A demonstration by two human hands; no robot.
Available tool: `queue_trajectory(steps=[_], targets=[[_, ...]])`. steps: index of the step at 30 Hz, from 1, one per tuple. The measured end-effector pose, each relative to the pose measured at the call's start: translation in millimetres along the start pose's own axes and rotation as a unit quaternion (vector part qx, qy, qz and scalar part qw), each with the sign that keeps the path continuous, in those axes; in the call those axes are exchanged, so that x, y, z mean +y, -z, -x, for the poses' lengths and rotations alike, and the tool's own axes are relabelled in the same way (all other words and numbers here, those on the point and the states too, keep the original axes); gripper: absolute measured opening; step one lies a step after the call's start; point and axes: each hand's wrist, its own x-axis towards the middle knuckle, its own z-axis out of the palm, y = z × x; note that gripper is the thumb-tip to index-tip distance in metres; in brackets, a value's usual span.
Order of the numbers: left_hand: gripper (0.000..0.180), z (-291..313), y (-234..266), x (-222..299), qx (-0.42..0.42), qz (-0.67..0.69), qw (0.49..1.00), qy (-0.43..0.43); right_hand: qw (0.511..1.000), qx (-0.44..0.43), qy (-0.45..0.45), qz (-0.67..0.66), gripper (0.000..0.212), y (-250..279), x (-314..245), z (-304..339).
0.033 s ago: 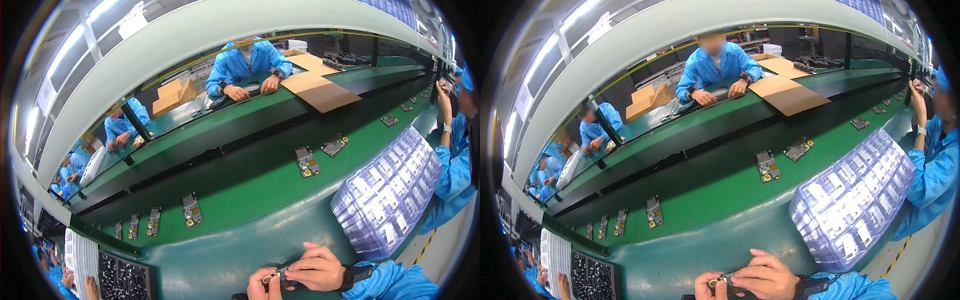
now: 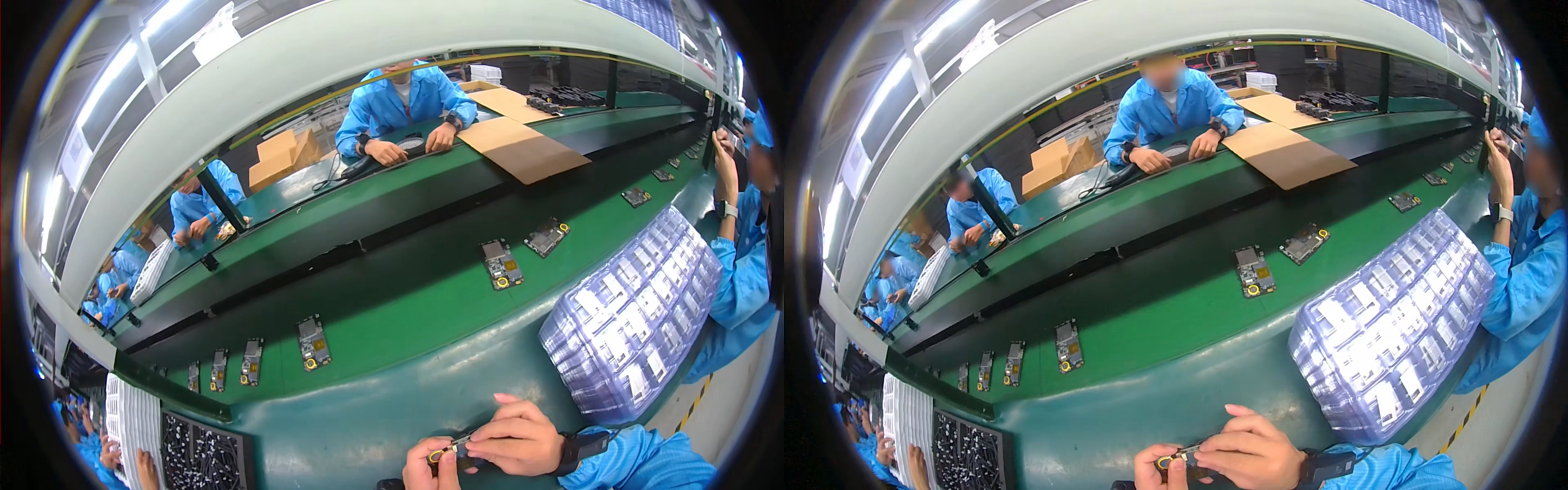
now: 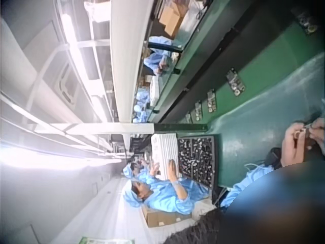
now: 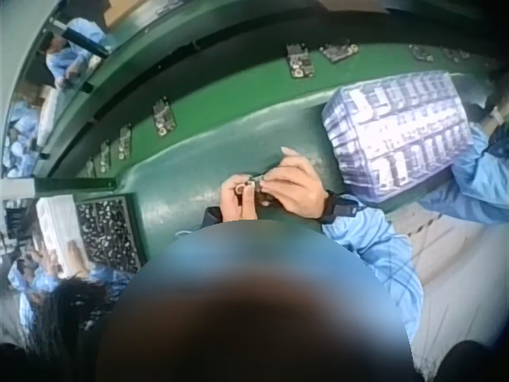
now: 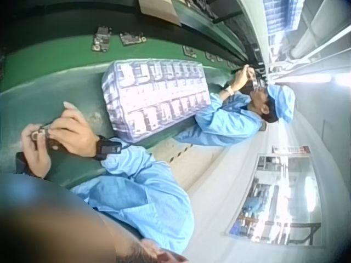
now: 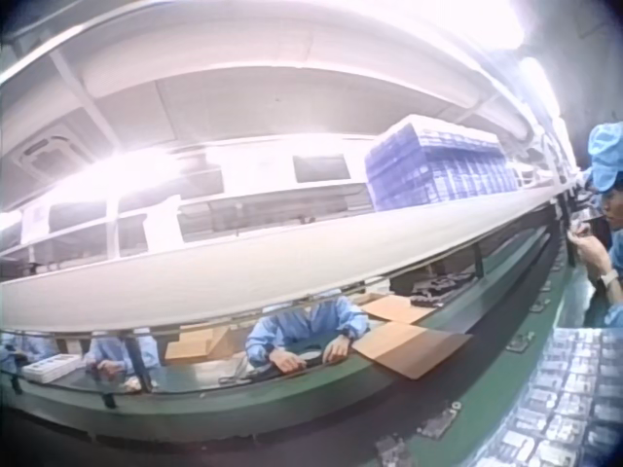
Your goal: Assembling and inspecting small circuit board components on a factory assembly line.
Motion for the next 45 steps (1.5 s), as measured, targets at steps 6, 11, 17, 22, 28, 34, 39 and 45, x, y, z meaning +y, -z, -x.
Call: queue_trajectory(steps=[6,11,17,22,28,34,39,45], targets=[[0.023,-10,31,-6,-0.043,-0.154,0.983,-0.094,0.973,-0.029,-0.181,-0.14,0.024,-10,-7,-12],[0.022,-22,29,4,-0.054,-0.164,0.984,-0.048,0.978,-0.062,-0.155,-0.125,0.021,-19,-4,-4],[0.012,-31,55,16,-0.125,-0.146,0.98,-0.051,0.959,-0.144,-0.153,-0.19,0.02,-22,-3,-8],[0.012,-31,69,27,-0.165,-0.142,0.976,-0.014,0.941,-0.209,-0.159,-0.215,0.024,-25,-14,-11],[0.013,-33,82,32,-0.227,-0.139,0.963,-0.05,0.924,-0.207,-0.208,-0.244,0.03,-37,-32,-5],[0.015,-44,113,37,-0.292,-0.116,0.949,0.011,0.85,-0.29,-0.264,-0.353,0.024,-55,-33,-11],[0.051,-66,147,-32,-0.058,-0.054,0.991,0.112,0.718,-0.183,-0.494,-0.454,0.022,-94,-13,-27],[0.046,-81,182,-49,0.095,0.061,0.98,0.162,0.621,0.118,-0.494,-0.597,0.029,-112,21,-82]])
